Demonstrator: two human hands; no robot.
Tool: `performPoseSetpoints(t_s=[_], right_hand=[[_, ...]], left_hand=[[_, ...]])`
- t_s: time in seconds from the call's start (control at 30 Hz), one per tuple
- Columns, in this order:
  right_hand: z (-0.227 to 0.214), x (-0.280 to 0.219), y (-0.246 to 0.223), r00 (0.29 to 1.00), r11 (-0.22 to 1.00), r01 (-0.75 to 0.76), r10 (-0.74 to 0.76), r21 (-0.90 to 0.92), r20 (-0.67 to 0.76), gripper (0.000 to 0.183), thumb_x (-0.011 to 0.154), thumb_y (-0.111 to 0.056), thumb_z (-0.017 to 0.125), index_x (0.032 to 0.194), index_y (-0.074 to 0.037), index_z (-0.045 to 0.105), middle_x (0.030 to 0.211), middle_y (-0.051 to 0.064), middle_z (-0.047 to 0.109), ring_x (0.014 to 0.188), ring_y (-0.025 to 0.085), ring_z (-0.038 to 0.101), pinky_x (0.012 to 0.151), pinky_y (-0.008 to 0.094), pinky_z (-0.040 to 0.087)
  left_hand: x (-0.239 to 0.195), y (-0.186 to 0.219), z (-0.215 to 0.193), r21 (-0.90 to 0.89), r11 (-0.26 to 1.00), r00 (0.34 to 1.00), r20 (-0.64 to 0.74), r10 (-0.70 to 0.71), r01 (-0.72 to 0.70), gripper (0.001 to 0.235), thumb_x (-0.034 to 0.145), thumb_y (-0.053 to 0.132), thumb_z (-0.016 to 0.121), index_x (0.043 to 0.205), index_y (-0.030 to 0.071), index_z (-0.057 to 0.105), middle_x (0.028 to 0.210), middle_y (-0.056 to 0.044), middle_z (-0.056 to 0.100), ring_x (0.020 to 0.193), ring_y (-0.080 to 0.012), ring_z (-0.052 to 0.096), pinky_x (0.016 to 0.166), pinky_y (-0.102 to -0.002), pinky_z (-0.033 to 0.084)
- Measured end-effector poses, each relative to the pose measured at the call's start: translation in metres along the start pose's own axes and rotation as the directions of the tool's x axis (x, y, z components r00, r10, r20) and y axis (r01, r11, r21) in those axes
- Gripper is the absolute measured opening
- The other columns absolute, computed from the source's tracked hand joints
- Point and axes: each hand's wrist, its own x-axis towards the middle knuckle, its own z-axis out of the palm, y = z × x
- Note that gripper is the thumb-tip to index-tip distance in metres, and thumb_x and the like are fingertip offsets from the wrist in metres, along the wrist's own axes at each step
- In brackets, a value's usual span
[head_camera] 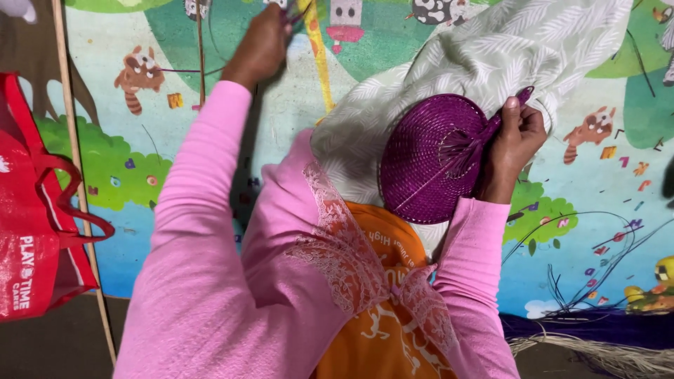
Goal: A person is weaving a decorative purple fan using thin strips of material and wooden tools to secure the weave.
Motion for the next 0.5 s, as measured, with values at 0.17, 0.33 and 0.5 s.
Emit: performPoseSetpoints(t_s=[0.17, 0.33, 0.5], right_hand=[[0.003, -0.003, -0.007, 0.999, 0.999, -0.031, 0.031, 0.010, -0.018, 0.030, 0.095, -0.032, 0.082, 0.087, -0.009, 0.065, 0.074, -0.003, 0.055, 0.072, 0.008, 0.048, 0.064, 0.029, 0.041], [0.004, -0.003, -0.009, 0.999, 0.999, -0.029, 0.029, 0.024, -0.021, 0.032, 0.094, -0.034, 0.083, 0.088, -0.008, 0.066, 0.075, -0.002, 0.057, 0.072, 0.009, 0.050, 0.066, 0.029, 0.044], [0.000, 0.000, -0.002, 1.000, 1.000, 0.005, -0.006, -0.007, -0.005, 0.031, 0.095, -0.035, 0.080, 0.089, -0.007, 0.066, 0.078, -0.001, 0.059, 0.075, 0.009, 0.050, 0.067, 0.030, 0.044]], left_hand=[[-0.014, -0.024, -0.042, -0.247, 0.968, 0.999, -0.024, -0.035, 0.028, 0.014, 0.114, 0.021, 0.048, 0.103, 0.016, 0.055, 0.088, 0.003, 0.055, 0.075, -0.0120, 0.049, 0.066, -0.033, 0.041], [-0.003, -0.033, -0.028, -0.513, 0.819, 0.965, 0.078, -0.252, 0.256, 0.009, 0.115, 0.019, 0.046, 0.108, 0.014, 0.051, 0.082, 0.006, 0.049, 0.061, -0.0066, 0.043, 0.050, -0.022, 0.037], [0.076, -0.060, 0.056, -0.295, 0.935, 0.940, -0.214, -0.266, 0.197, 0.019, 0.103, 0.021, 0.049, 0.107, 0.013, 0.065, 0.102, -0.004, 0.072, 0.095, -0.0168, 0.066, 0.084, -0.035, 0.053]])
